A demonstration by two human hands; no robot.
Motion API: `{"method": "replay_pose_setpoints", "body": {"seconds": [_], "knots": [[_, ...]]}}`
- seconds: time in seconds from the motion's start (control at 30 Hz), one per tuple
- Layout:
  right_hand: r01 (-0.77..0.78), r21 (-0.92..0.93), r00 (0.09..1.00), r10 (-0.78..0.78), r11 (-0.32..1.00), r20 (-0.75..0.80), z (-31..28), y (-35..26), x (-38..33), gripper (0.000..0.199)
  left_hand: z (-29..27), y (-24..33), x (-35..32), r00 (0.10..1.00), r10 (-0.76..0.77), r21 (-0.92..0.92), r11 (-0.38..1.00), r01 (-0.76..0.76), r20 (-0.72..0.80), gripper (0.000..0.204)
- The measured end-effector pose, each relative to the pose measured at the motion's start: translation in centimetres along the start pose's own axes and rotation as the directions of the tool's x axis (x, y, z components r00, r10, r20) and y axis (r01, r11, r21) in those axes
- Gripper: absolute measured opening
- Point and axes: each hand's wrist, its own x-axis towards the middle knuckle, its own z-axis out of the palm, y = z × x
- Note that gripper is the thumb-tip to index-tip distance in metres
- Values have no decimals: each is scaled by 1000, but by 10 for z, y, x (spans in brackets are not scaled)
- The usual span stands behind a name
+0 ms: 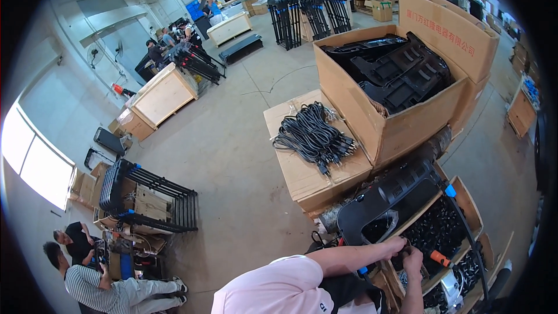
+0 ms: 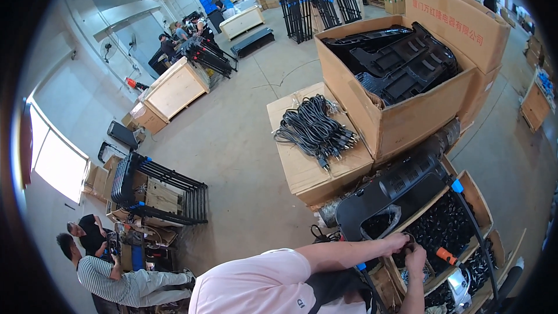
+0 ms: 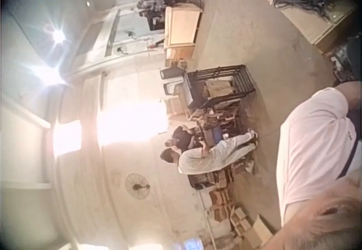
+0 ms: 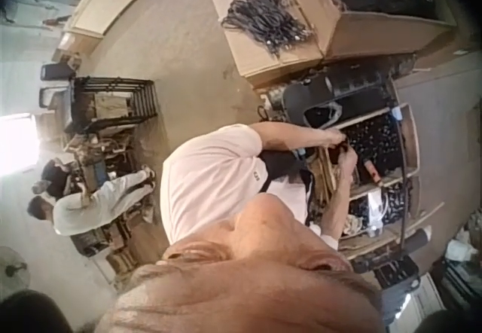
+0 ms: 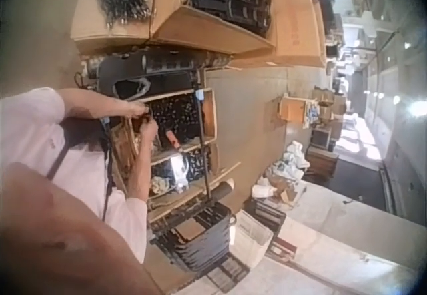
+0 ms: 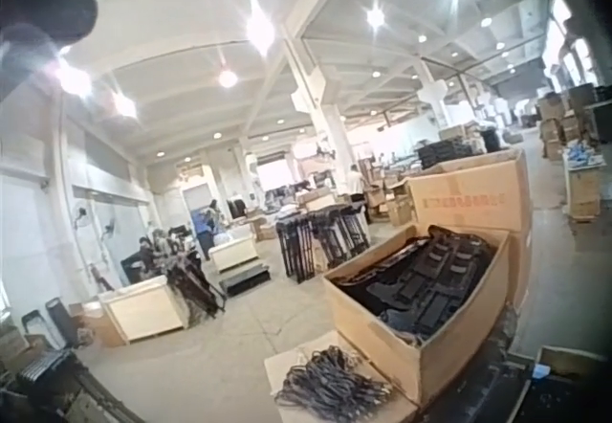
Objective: Assembling plastic device components by attaching them with screws using an electric screwdriver.
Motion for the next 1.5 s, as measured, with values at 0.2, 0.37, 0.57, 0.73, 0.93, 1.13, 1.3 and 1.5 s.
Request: {"method": "replay_pose_setpoints", "body": {"seconds": [0.2,0.37,0.57,0.73,0.93,1.13,1.3,1.5], "knots": [[46,-11,998,-47,999,-38,-36,-75,-24,36,11,-13,11,976,-85,-332,931,150,201,24],[134,105,988,-124,985,-93,-42,-93,-27,42,-15,-10,20,951,-6,-515,840,172,308,27],[-297,352,923,361,888,-131,-55,-36,-52,39,2,1,6,970,-97,-432,882,188,223,25],[-300,887,706,707,352,-43,-36,84,-33,56,-1,14,-22,956,-39,-197,975,99,289,27],[-223,944,568,819,243,-77,-38,137,28,39,7,30,-67,959,-18,-178,982,71,283,28],[115,771,652,538,627,-535,-2,119,66,55,-10,22,-91,965,45,-203,979,9,258,27],[-121,661,777,485,741,-402,-13,69,71,53,-30,23,-97,978,51,-243,970,-1,201,27],[-149,479,767,407,865,-496,-48,42,35,45,-29,48,-99,992,46,-256,967,-13,121,23]]}}
